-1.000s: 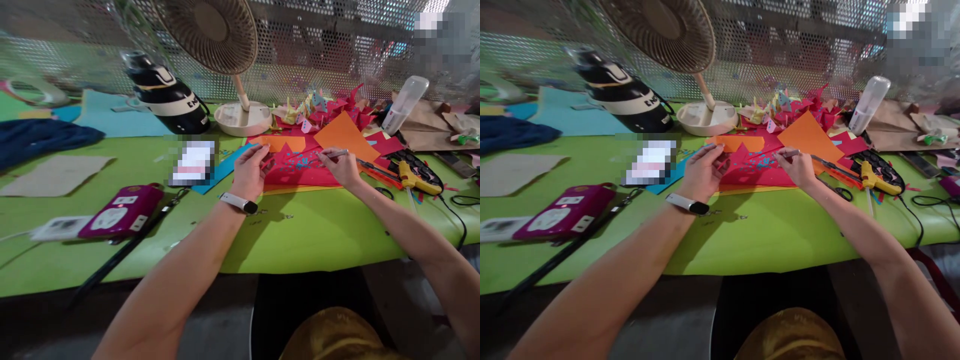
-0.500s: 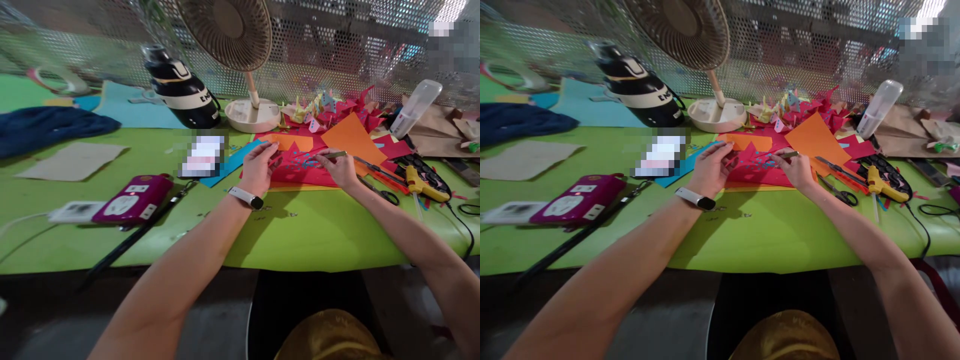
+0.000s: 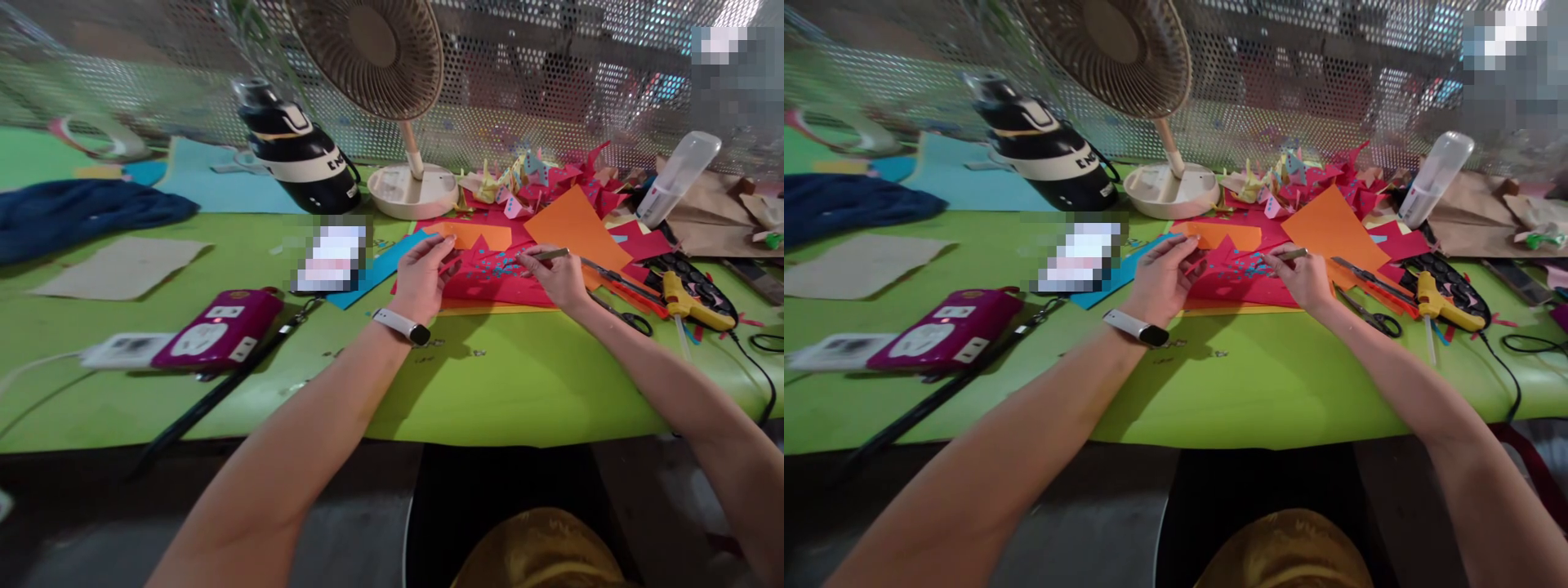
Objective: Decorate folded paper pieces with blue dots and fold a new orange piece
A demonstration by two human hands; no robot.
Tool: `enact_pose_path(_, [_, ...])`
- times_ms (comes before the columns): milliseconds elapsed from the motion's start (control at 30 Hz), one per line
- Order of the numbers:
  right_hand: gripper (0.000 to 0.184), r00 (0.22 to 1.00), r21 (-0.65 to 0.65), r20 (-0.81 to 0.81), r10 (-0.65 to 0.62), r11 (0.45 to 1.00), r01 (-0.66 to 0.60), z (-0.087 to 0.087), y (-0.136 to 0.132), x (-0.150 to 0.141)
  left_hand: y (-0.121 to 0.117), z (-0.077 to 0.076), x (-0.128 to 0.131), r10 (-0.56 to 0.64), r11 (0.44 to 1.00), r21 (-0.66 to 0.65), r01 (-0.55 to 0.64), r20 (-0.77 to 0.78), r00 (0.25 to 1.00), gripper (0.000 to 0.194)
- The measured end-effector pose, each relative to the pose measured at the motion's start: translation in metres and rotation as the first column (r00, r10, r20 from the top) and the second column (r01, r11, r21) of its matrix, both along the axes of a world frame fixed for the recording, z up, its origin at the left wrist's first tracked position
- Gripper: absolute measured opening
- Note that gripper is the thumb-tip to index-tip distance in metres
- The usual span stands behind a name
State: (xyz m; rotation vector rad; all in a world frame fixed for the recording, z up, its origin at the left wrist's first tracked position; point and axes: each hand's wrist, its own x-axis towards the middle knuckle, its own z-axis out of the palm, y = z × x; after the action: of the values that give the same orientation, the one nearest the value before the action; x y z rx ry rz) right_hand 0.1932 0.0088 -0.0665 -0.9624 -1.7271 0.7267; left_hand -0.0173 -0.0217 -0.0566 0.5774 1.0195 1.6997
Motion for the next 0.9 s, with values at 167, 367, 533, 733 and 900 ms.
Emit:
enact_pose_path(167, [0.033, 0.999, -0.027, 0.034, 0.016, 1.000, -0.015, -0.003, 0.001, 0.000, 0.000, -0.001, 0.000, 0.011, 1.000, 0.000, -0.011, -0.014, 1.000, 0.018])
enact_pose_path(367, [0.032, 0.999, -0.006, 0.027, 0.022, 1.000, -0.022, -0.004, 0.001, 0.001, 0.000, 0.000, 0.001, 0.011, 1.000, -0.008, -0.011, -0.010, 1.000, 0.015])
enact_pose_path(533, [0.034, 0.999, 0.048, 0.028, -0.020, 0.999, 0.018, -0.004, 0.003, 0.003, 0.000, 0.000, 0.000, 0.003, 1.000, 0.000, -0.003, 0.002, 1.000, 0.017])
enact_pose_path(733, [0.039, 1.000, 0.014, -0.009, 0.003, 1.000, -0.003, 0.006, -0.008, 0.002, 0.000, 0.000, 0.002, 0.018, 1.000, 0.000, -0.018, -0.013, 1.000, 0.015])
enact_pose_path(900, [0.037, 1.000, 0.033, -0.026, 0.008, 0.999, -0.007, 0.016, -0.017, 0.004, -0.001, 0.000, 0.002, 0.011, 1.000, -0.009, -0.011, -0.011, 1.000, 0.017])
